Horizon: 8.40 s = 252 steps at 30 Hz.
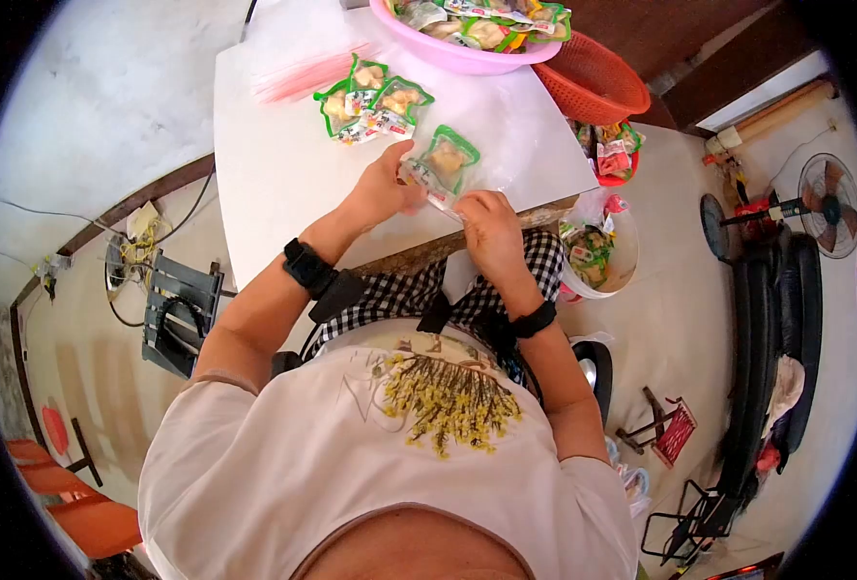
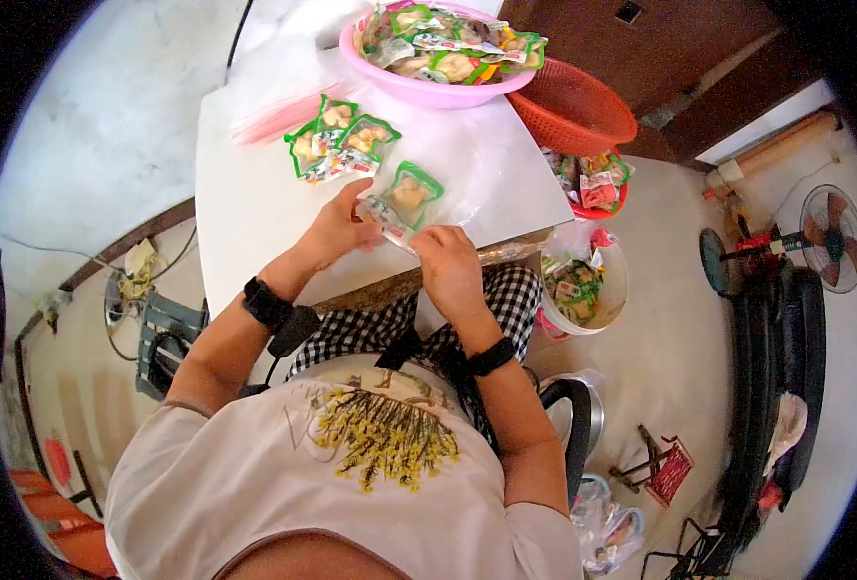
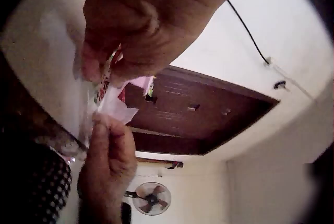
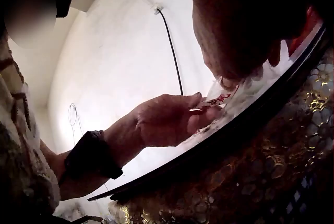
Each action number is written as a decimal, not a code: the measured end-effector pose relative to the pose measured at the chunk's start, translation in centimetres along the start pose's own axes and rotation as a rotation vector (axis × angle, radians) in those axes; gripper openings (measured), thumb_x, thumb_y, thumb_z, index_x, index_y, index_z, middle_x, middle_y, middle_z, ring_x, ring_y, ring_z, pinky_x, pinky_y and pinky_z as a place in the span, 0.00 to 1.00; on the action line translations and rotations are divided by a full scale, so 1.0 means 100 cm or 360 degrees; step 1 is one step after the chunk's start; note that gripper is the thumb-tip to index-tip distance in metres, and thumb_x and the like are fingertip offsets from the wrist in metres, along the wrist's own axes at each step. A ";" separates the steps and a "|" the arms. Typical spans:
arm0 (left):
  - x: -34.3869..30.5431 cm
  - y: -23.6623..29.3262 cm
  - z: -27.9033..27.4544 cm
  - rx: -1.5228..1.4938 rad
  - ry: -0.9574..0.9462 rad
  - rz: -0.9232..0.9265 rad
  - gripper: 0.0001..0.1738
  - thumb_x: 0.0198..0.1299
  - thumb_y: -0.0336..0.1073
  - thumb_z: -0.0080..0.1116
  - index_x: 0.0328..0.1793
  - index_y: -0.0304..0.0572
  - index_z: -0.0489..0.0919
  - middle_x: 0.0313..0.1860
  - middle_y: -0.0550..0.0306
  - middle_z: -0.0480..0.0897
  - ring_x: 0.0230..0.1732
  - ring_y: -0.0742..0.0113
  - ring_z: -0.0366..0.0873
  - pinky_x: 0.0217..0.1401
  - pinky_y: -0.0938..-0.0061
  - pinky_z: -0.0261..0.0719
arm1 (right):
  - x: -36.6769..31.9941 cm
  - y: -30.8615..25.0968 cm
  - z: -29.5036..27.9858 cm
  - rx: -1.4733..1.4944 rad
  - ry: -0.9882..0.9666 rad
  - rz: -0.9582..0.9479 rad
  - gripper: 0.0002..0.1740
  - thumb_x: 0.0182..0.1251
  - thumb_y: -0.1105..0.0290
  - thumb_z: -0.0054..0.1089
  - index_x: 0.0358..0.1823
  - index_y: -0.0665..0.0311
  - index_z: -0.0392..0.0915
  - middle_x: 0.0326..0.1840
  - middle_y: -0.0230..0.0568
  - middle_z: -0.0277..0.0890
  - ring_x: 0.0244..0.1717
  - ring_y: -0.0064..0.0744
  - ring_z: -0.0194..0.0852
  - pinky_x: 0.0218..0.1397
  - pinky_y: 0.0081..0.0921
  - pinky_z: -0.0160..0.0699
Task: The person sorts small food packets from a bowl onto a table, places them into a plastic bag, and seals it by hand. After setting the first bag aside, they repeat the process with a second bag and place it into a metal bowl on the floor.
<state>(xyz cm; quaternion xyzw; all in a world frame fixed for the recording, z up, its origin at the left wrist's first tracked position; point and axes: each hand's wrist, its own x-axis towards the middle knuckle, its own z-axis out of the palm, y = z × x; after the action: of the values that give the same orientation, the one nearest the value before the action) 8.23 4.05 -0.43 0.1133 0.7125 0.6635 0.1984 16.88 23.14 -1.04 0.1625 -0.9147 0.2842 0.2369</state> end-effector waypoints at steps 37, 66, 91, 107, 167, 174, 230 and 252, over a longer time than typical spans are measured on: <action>0.052 0.010 0.026 0.2234 0.0026 0.1293 0.06 0.51 0.35 0.59 0.34 0.47 0.75 0.27 0.57 0.80 0.32 0.59 0.82 0.37 0.61 0.72 | 0.000 0.008 -0.003 -0.0047 0.0196 0.0028 0.07 0.54 0.77 0.60 0.36 0.62 0.80 0.33 0.41 0.73 0.37 0.46 0.72 0.40 0.38 0.74; 0.083 0.028 0.058 0.2262 0.0077 0.1127 0.07 0.55 0.37 0.57 0.38 0.46 0.79 0.25 0.54 0.83 0.29 0.56 0.84 0.32 0.56 0.75 | 0.008 0.018 -0.008 -0.0112 0.0271 0.0061 0.08 0.53 0.79 0.59 0.35 0.63 0.79 0.32 0.41 0.72 0.36 0.47 0.72 0.40 0.39 0.74; 0.113 0.014 0.058 0.2120 -0.0227 0.1698 0.06 0.45 0.34 0.61 0.30 0.50 0.76 0.28 0.60 0.78 0.33 0.61 0.80 0.44 0.62 0.67 | 0.000 0.021 -0.015 -0.0110 0.0252 0.0109 0.08 0.51 0.81 0.58 0.34 0.65 0.78 0.29 0.44 0.70 0.35 0.49 0.71 0.38 0.41 0.72; 0.115 0.001 0.057 0.2214 0.0122 0.1809 0.01 0.49 0.33 0.57 0.28 0.49 0.78 0.27 0.62 0.78 0.34 0.62 0.80 0.42 0.60 0.70 | 0.001 0.018 -0.009 -0.0115 0.0205 0.0083 0.07 0.54 0.78 0.60 0.35 0.64 0.78 0.31 0.44 0.71 0.35 0.49 0.71 0.39 0.41 0.72; -0.012 0.046 0.010 -0.0394 -0.0591 -0.0445 0.19 0.62 0.26 0.52 0.61 0.35 0.73 0.43 0.59 0.81 0.29 0.79 0.72 0.22 0.86 0.65 | -0.004 -0.006 -0.020 0.0131 0.0481 0.0246 0.06 0.61 0.76 0.61 0.40 0.66 0.80 0.34 0.44 0.76 0.34 0.44 0.77 0.35 0.34 0.76; 0.018 0.037 0.032 -0.0292 -0.0490 -0.0386 0.14 0.61 0.25 0.51 0.53 0.36 0.76 0.37 0.63 0.79 0.28 0.80 0.69 0.23 0.84 0.62 | -0.006 -0.004 -0.016 0.0299 0.0525 0.0323 0.06 0.60 0.74 0.62 0.39 0.63 0.80 0.32 0.44 0.73 0.31 0.45 0.74 0.32 0.36 0.74; 0.096 0.042 -0.097 0.1744 0.0684 0.0371 0.18 0.58 0.45 0.58 0.45 0.38 0.83 0.44 0.42 0.81 0.44 0.46 0.80 0.46 0.56 0.78 | -0.019 0.003 -0.009 0.0134 0.0385 0.0209 0.04 0.62 0.79 0.61 0.38 0.68 0.80 0.31 0.43 0.75 0.29 0.39 0.73 0.33 0.29 0.72; 0.072 0.025 -0.087 0.0356 0.0565 0.0804 0.05 0.67 0.32 0.51 0.38 0.41 0.74 0.26 0.60 0.76 0.21 0.72 0.74 0.19 0.75 0.70 | -0.015 -0.001 -0.018 0.0163 0.0476 0.0268 0.03 0.59 0.75 0.62 0.34 0.65 0.78 0.28 0.44 0.72 0.30 0.46 0.73 0.30 0.38 0.72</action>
<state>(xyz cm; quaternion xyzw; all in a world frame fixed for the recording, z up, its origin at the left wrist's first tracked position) -2.25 -0.51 1.47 0.1902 0.7537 0.6188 -0.1134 18.84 24.39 -0.47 0.0532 -0.8640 0.3702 0.3370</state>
